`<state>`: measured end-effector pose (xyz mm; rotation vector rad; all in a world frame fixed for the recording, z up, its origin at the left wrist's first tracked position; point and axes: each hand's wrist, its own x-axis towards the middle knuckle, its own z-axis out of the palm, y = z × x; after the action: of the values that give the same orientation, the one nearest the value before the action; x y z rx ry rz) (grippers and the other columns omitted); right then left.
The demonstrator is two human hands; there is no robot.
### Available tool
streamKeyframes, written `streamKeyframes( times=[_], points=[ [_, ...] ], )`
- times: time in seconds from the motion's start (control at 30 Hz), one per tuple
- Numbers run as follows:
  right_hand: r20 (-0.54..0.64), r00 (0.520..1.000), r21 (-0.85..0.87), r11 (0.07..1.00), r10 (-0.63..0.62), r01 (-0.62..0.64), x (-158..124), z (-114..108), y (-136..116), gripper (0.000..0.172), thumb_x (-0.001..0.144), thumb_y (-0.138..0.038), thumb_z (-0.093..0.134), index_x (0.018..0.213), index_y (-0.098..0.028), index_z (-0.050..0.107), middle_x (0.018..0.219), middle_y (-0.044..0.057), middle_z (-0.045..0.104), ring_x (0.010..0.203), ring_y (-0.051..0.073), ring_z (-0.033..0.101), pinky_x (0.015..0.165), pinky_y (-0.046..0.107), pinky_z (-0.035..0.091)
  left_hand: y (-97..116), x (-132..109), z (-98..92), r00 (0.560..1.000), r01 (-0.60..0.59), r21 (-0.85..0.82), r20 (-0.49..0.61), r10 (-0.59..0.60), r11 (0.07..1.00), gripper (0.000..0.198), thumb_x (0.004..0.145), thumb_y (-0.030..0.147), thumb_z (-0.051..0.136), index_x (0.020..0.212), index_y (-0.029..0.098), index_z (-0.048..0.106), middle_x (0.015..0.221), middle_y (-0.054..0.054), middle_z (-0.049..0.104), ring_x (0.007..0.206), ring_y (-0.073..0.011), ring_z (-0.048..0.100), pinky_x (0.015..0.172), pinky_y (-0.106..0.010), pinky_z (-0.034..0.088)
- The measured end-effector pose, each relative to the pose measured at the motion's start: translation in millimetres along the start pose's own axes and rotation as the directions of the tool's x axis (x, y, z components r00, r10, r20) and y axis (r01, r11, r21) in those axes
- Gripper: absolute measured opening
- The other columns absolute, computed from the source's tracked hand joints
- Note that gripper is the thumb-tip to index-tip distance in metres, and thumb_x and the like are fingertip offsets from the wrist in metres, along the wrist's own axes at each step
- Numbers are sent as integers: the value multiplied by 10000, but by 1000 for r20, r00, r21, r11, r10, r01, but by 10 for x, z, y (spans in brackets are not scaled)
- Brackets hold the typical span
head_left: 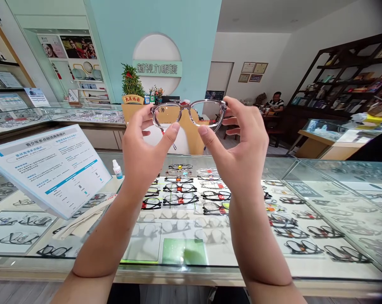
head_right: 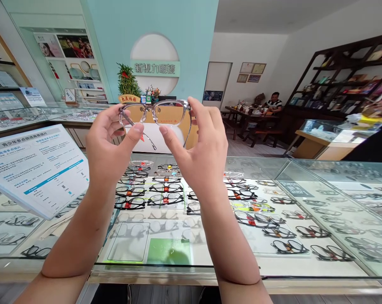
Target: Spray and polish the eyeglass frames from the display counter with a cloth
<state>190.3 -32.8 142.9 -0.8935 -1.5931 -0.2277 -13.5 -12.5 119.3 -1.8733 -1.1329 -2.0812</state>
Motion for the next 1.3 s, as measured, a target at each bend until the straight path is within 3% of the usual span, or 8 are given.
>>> streamKeyframes(
  times=[0.33,0.57,0.9,1.3],
  points=[
    [-9,1000,14,1000,-6,6,3,-2,-11,536,1032,-560,704,1521,-351,637,1361,154,694,1275,396,682,1031,645,611,29,10,-2,998,69,-42,11,-69,997,588,978,613,811,1458,302,674,1408,-118,770,1285,-332,768,1110,-536,628],
    [-21,1000,-11,1000,-13,13,5,-9,-34,503,1032,-568,701,1491,-368,649,1320,142,714,1222,381,698,1013,636,630,-12,11,6,999,42,-11,20,-41,999,573,1004,632,770,1464,308,662,1384,-113,778,1274,-322,780,1074,-492,637],
    [13,1000,18,1000,0,-1,2,-14,-17,485,1022,-510,718,1478,-369,634,1341,129,702,1228,371,685,1033,632,617,-17,18,14,998,60,-53,18,-59,997,592,974,620,808,1456,305,673,1411,-122,768,1288,-342,771,1110,-543,624],
    [3,1000,20,1000,3,-3,9,-17,-39,491,1005,-512,743,1466,-370,651,1313,127,718,1225,369,678,1066,653,608,-42,9,25,999,42,-22,17,-42,999,566,998,612,778,1459,304,665,1383,-115,783,1251,-324,789,1092,-517,632]
  ],
)
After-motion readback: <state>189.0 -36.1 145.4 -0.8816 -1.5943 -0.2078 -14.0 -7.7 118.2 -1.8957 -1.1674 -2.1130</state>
